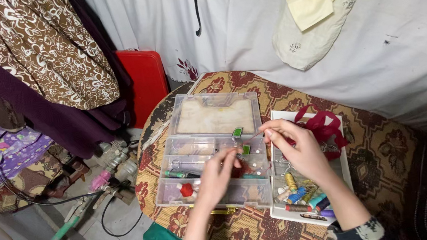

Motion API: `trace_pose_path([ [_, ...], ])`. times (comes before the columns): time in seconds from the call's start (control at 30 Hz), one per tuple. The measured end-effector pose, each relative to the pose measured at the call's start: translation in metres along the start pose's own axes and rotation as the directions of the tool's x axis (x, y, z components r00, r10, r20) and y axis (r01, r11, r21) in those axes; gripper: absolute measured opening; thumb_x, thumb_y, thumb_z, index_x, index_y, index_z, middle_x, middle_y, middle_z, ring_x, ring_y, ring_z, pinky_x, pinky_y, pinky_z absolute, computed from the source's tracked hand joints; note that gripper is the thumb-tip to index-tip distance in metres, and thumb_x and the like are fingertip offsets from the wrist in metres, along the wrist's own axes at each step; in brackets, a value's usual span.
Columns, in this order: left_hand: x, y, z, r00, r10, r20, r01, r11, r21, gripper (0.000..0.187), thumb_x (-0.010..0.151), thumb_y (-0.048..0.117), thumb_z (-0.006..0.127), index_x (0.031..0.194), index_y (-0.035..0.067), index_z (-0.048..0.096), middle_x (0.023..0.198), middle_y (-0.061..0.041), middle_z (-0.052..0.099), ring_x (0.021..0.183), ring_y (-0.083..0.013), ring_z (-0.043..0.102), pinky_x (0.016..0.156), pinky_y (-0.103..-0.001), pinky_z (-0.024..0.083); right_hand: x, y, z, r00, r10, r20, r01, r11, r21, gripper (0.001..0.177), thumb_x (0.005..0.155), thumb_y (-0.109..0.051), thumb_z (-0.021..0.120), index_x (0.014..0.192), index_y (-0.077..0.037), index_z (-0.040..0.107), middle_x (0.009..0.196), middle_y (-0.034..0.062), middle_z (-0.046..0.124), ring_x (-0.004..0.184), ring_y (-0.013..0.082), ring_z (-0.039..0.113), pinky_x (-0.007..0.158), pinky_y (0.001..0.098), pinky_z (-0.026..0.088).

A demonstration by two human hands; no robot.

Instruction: The person organizes craft supplies by moving spools of thread, ribbons, and small decorative items from a clear plastic organizer into a white tray. The person handles each item individually, placing them into the tray and occasionally rearranging them.

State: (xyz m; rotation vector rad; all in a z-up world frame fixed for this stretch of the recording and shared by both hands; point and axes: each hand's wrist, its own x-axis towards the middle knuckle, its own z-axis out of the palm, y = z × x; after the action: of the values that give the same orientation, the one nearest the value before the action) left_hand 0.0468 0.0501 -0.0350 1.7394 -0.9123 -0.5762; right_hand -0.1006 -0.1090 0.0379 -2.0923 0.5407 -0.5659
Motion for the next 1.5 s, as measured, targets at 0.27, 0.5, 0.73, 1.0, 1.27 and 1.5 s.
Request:
trace_pose_path([
  [0.27, -0.021, -0.027, -0.071, 0.988, -0.042, -0.148, 0.045, 0.999, 0.017, 0.035, 0.107, 0.025, 0.047, 0.126, 0.013, 0.073, 0.079, -0.011, 0.067, 0.080, -0.0179, 0.066, 0.081, -0.033, 0.052, -0.011, 0.031, 0.020, 0.939, 0.121, 0.323, -0.096, 0.991, -0.093, 0.031, 0.095, -0.026, 0.061, 0.121, -0.015, 0.071, 0.113, 0.0014, 0.079, 0.104, 0.0161, 0.075, 0.096, 0.0364, 0.058],
  [0.5, -0.054, -0.037, -0.116, 0.933, 0.116, -0.342, -0.023, 0.964, 0.264, 0.033, 0.106, 0.026, 0.045, 0.119, 0.007, 0.069, 0.108, -0.013, 0.071, 0.104, -0.0262, 0.066, 0.089, -0.038, 0.048, -0.007, 0.052, 0.071, 0.886, 0.170, 0.432, -0.136, 0.985, -0.108, 0.028, 0.096, -0.023, 0.060, 0.121, -0.015, 0.070, 0.115, 0.0017, 0.078, 0.105, 0.0158, 0.074, 0.096, 0.0339, 0.058],
  [0.73, -0.062, -0.056, -0.095, 0.908, -0.130, -0.398, 0.402, 0.539, 0.741, 0.068, 0.082, 0.027, 0.068, 0.145, 0.016, 0.046, 0.147, -0.016, 0.039, 0.138, -0.0337, 0.034, 0.110, -0.055, 0.026, -0.003, 0.090, 0.102, 0.931, 0.178, 0.319, -0.078, 0.950, -0.302, 0.030, 0.095, -0.020, 0.065, 0.125, -0.017, 0.068, 0.121, 0.0034, 0.072, 0.108, 0.0178, 0.071, 0.101, 0.0343, 0.055],
  [1.0, -0.042, -0.065, -0.002, 0.990, -0.133, -0.048, 0.129, 0.716, 0.686, 0.053, 0.088, 0.021, 0.065, 0.138, 0.016, 0.049, 0.151, -0.013, 0.032, 0.147, -0.0272, 0.025, 0.117, -0.058, 0.011, 0.001, 0.113, 0.130, 0.963, 0.131, 0.234, -0.052, 0.947, -0.316, 0.037, 0.092, -0.024, 0.066, 0.129, -0.015, 0.067, 0.138, 0.0064, 0.061, 0.115, 0.0264, 0.063, 0.100, 0.0432, 0.049],
  [1.27, -0.013, -0.093, 0.022, 0.983, 0.042, -0.181, 0.054, 0.867, 0.496, 0.040, 0.091, 0.020, 0.064, 0.131, 0.014, 0.060, 0.134, -0.008, 0.058, 0.132, -0.0239, 0.049, 0.114, -0.054, 0.018, 0.009, 0.137, 0.110, 0.935, 0.269, 0.232, -0.214, 0.948, -0.236, 0.028, 0.098, -0.025, 0.059, 0.122, -0.014, 0.068, 0.123, 0.0014, 0.069, 0.093, 0.0197, 0.075, 0.097, 0.0337, 0.061],
  [1.5, 0.000, -0.067, 0.024, 1.000, -0.028, -0.010, 0.030, 0.929, 0.370, 0.027, 0.095, 0.030, 0.064, 0.116, 0.014, 0.073, 0.100, -0.003, 0.075, 0.104, -0.0247, 0.066, 0.108, -0.045, 0.032, 0.018, 0.092, 0.066, 0.974, 0.133, 0.181, -0.141, 0.989, 0.031, 0.025, 0.097, -0.022, 0.060, 0.117, -0.008, 0.069, 0.109, 0.0053, 0.078, 0.105, 0.0174, 0.074, 0.097, 0.0346, 0.057],
])
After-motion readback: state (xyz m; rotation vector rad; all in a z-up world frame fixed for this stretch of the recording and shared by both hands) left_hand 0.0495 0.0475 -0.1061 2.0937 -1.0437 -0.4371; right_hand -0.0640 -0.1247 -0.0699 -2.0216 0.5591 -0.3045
